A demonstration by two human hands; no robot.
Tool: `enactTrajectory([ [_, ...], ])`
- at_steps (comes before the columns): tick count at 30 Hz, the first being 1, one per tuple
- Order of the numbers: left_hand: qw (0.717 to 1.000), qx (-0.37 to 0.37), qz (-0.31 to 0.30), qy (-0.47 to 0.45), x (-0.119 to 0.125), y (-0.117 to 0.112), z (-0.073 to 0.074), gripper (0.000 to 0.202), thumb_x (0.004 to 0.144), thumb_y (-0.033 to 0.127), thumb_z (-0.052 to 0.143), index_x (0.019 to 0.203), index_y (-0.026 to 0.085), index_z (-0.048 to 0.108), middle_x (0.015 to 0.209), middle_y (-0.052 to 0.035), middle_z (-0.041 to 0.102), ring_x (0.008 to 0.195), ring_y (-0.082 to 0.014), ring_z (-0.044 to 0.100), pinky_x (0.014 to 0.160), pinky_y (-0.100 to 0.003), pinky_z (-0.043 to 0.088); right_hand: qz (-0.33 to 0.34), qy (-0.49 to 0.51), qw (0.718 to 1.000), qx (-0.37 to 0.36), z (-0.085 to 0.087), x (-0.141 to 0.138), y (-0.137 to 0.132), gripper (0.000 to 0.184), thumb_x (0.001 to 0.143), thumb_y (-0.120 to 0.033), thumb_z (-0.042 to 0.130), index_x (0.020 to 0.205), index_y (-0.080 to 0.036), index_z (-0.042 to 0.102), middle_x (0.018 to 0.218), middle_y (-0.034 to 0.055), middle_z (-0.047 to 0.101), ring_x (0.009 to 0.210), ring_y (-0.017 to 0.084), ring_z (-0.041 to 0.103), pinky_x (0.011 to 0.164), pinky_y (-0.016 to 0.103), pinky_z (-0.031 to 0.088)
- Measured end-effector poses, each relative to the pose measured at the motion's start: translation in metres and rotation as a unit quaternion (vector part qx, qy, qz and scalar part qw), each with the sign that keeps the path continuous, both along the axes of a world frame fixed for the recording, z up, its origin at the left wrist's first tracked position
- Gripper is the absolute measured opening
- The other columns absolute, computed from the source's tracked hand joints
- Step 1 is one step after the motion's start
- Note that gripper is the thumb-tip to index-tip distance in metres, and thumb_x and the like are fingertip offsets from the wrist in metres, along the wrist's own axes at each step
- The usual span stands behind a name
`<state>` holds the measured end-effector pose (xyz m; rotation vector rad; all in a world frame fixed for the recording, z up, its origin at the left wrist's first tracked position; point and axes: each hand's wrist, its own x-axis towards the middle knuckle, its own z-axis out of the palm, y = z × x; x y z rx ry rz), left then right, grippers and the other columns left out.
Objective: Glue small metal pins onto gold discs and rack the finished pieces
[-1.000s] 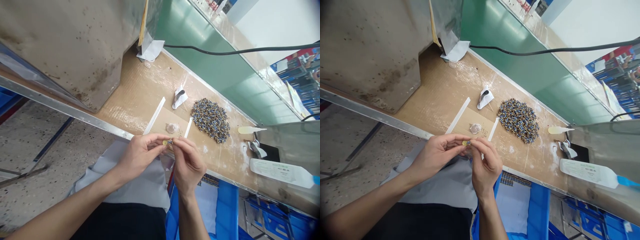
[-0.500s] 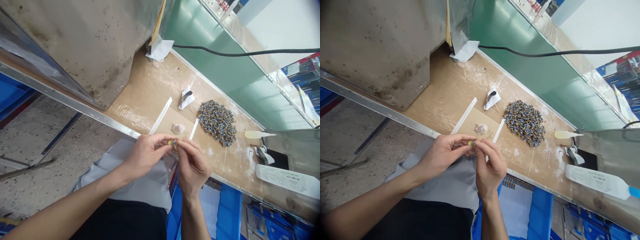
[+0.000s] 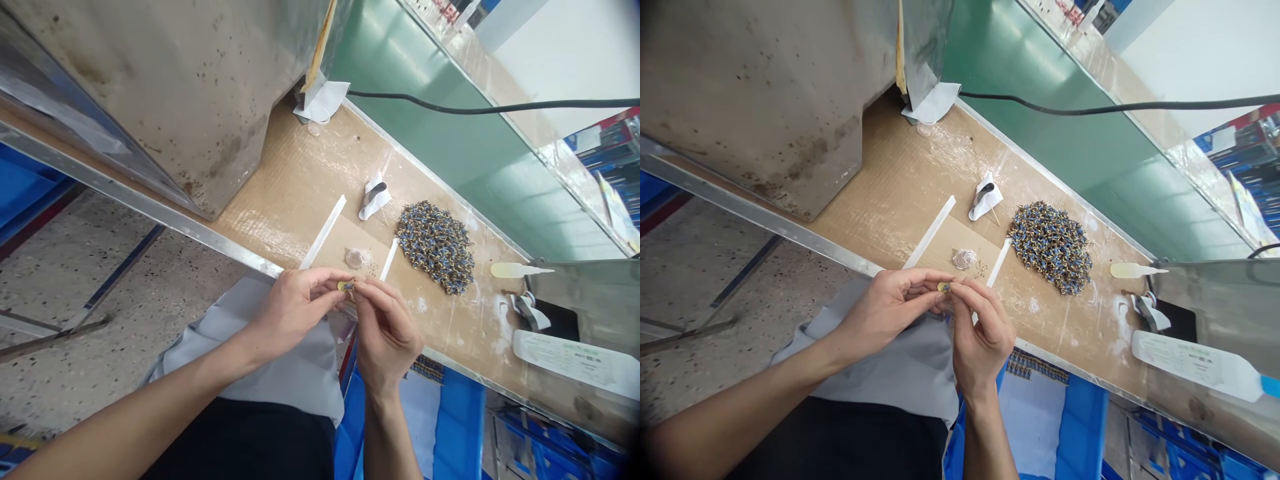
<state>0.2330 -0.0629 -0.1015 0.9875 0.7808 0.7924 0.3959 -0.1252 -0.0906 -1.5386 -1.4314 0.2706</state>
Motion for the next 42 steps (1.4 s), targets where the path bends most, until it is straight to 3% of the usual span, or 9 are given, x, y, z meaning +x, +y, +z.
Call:
enactTrajectory([
  [9,0.999,0.028,-0.002,0.035,0.0,0.0,0.0,0.033,0.106,0.02,0.073,0.137,0.02,0.087,0.126,-0.0101,0.091,0.111,-0.0284,0.09,0.098,-0.039,0.075,0.022,-0.05,0.998,0.02,-0.002,0.002,0.0,0.028,0.104,-0.007,0.081,0.119,-0.029,0.088,0.119,0.0036,0.085,0.108,0.021,0.084,0.097,0.036,0.069],
  [18,0.991,0.089,-0.014,0.096,-0.001,0.0,0.001,0.034,0.108,0.02,0.071,0.138,0.025,0.086,0.119,-0.0048,0.092,0.111,-0.0261,0.09,0.094,-0.033,0.074,0.058,-0.076,0.995,0.032,0.0,0.006,0.0,0.036,0.104,0.001,0.076,0.121,-0.028,0.087,0.12,0.0046,0.085,0.11,0.022,0.083,0.101,0.039,0.069],
  [32,0.981,0.117,-0.032,0.149,-0.001,0.004,0.004,0.033,0.109,0.021,0.067,0.137,0.023,0.086,0.124,-0.0087,0.092,0.115,-0.0302,0.089,0.094,-0.037,0.074,0.096,-0.129,0.986,0.042,-0.002,0.011,0.003,0.04,0.102,0.003,0.074,0.127,-0.027,0.085,0.121,0.0069,0.085,0.113,0.026,0.084,0.1,0.044,0.072],
  [38,0.985,0.102,-0.033,0.137,-0.001,0.003,0.009,0.031,0.109,0.022,0.068,0.135,0.025,0.084,0.124,-0.006,0.092,0.117,-0.0267,0.089,0.098,-0.034,0.072,0.077,-0.145,0.981,0.1,-0.005,0.009,-0.003,0.047,0.098,0.005,0.078,0.131,-0.029,0.085,0.122,0.0059,0.086,0.111,0.027,0.085,0.098,0.046,0.075],
  [42,0.981,0.116,-0.027,0.154,-0.001,-0.004,0.016,0.026,0.106,0.019,0.07,0.125,0.026,0.085,0.113,-0.0012,0.093,0.108,-0.0229,0.09,0.092,-0.03,0.07,0.068,-0.152,0.979,0.116,-0.007,0.005,-0.015,0.053,0.096,0.008,0.08,0.136,-0.027,0.084,0.125,0.0068,0.085,0.116,0.031,0.085,0.097,0.05,0.077],
])
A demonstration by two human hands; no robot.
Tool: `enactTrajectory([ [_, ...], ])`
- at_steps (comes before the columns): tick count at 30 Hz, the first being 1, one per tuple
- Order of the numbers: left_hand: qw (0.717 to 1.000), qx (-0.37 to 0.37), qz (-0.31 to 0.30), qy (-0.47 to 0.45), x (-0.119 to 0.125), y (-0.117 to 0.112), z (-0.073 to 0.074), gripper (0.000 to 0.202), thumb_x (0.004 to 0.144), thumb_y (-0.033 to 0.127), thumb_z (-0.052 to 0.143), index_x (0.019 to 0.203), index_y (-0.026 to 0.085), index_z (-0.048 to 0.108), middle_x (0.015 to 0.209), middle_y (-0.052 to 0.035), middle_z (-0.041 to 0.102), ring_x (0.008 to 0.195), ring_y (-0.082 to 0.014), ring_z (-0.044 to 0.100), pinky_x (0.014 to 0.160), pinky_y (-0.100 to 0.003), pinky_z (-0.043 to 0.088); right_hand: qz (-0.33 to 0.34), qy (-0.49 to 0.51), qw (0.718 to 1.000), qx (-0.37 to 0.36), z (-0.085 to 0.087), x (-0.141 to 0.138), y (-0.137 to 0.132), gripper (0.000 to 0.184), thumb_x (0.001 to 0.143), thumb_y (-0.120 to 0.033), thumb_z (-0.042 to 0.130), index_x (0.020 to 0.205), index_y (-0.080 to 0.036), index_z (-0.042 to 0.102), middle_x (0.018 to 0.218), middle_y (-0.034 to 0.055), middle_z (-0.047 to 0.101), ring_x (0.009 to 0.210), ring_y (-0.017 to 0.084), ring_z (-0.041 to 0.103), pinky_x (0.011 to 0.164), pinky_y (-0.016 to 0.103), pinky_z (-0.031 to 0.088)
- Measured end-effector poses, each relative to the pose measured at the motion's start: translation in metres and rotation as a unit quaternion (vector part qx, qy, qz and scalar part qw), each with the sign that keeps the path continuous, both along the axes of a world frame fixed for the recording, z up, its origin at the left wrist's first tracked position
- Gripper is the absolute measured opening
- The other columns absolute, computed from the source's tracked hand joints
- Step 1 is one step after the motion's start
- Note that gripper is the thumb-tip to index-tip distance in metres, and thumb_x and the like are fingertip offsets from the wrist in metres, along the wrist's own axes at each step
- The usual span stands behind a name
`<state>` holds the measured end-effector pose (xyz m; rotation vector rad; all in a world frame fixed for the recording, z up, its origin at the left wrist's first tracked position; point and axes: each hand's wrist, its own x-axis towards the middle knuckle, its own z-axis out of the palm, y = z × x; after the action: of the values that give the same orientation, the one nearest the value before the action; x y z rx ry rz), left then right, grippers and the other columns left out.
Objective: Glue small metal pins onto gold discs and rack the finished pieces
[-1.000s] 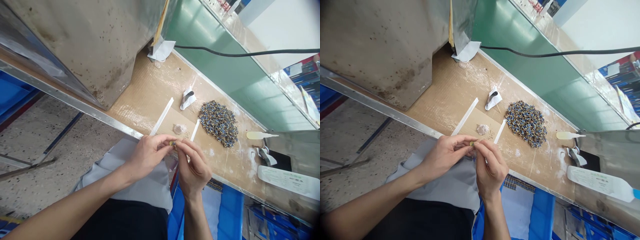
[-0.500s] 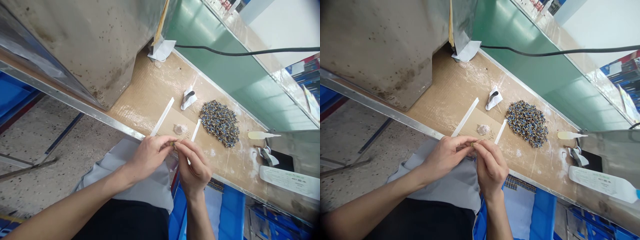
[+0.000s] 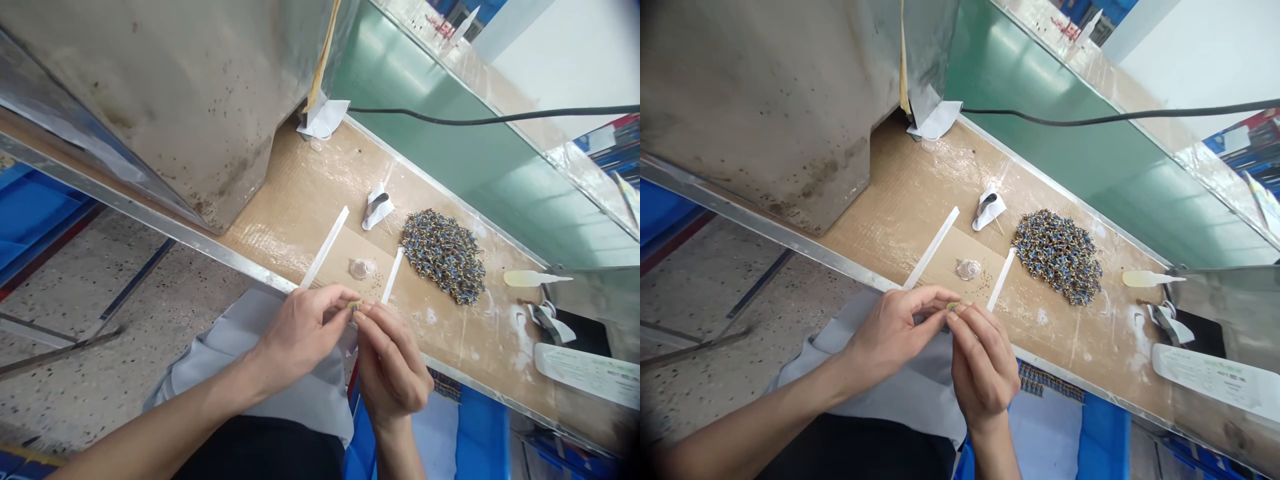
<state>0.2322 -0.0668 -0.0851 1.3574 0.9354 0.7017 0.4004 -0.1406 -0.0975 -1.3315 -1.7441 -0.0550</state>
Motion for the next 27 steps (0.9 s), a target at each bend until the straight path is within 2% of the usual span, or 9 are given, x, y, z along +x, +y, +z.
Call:
enactTrajectory([
  [3,0.999,0.027,0.0,0.017,0.001,-0.007,0.008,0.024,0.104,0.015,0.07,0.119,0.026,0.085,0.103,0.0009,0.093,0.1,-0.0223,0.091,0.087,-0.03,0.069,-0.011,-0.004,1.0,0.028,0.0,-0.002,-0.012,0.05,0.095,0.006,0.082,0.136,-0.022,0.084,0.129,0.0097,0.085,0.118,0.034,0.084,0.093,0.051,0.078],
  [5,0.999,0.039,-0.002,0.022,0.003,-0.012,0.013,0.026,0.103,0.014,0.07,0.12,0.026,0.085,0.104,0.001,0.093,0.1,-0.0223,0.09,0.086,-0.03,0.069,-0.025,-0.008,0.999,0.046,0.0,-0.003,-0.018,0.047,0.095,0.005,0.083,0.135,-0.02,0.084,0.129,0.0109,0.085,0.117,0.036,0.085,0.091,0.05,0.079],
  [12,0.995,0.086,-0.005,0.045,0.008,-0.024,0.027,0.024,0.104,0.013,0.067,0.114,0.028,0.083,0.101,0.0023,0.091,0.095,-0.0225,0.09,0.085,-0.03,0.068,-0.057,-0.013,0.996,0.072,0.002,-0.002,-0.03,0.045,0.099,-0.002,0.083,0.138,-0.023,0.083,0.13,0.0093,0.085,0.114,0.037,0.086,0.085,0.051,0.08],
  [18,0.995,0.081,-0.014,0.052,0.011,-0.023,0.028,0.022,0.107,0.016,0.066,0.112,0.03,0.082,0.1,0.0032,0.091,0.093,-0.022,0.089,0.083,-0.03,0.066,-0.03,0.026,0.997,0.071,0.002,0.004,-0.033,0.046,0.095,0.003,0.083,0.136,-0.018,0.083,0.131,0.0125,0.085,0.115,0.036,0.085,0.086,0.051,0.079],
  [21,0.997,0.056,-0.036,0.043,0.011,-0.021,0.025,0.022,0.109,0.018,0.068,0.122,0.032,0.079,0.117,0.0035,0.092,0.106,-0.0215,0.09,0.089,-0.028,0.066,-0.065,0.092,0.993,0.021,0.007,0.01,-0.037,0.041,0.102,-0.005,0.078,0.139,-0.022,0.082,0.129,0.0109,0.085,0.116,0.032,0.084,0.094,0.051,0.076],
  [24,0.996,0.043,-0.055,0.049,0.014,-0.021,0.026,0.019,0.11,0.019,0.068,0.121,0.031,0.077,0.122,0.0028,0.092,0.111,-0.0213,0.089,0.089,-0.027,0.065,-0.123,0.176,0.972,-0.1,0.015,0.018,-0.041,0.025,0.107,-0.015,0.076,0.128,-0.026,0.085,0.12,0.0067,0.085,0.111,0.025,0.083,0.093,0.038,0.072],
  [27,0.994,0.053,-0.061,0.069,0.016,-0.022,0.027,0.016,0.11,0.019,0.068,0.117,0.031,0.077,0.116,0.0039,0.092,0.106,-0.0203,0.089,0.085,-0.025,0.064,-0.077,0.239,0.95,-0.184,0.019,0.024,-0.038,0.016,0.109,-0.02,0.077,0.119,-0.028,0.087,0.114,0.0042,0.084,0.103,0.02,0.082,0.085,0.029,0.068],
])
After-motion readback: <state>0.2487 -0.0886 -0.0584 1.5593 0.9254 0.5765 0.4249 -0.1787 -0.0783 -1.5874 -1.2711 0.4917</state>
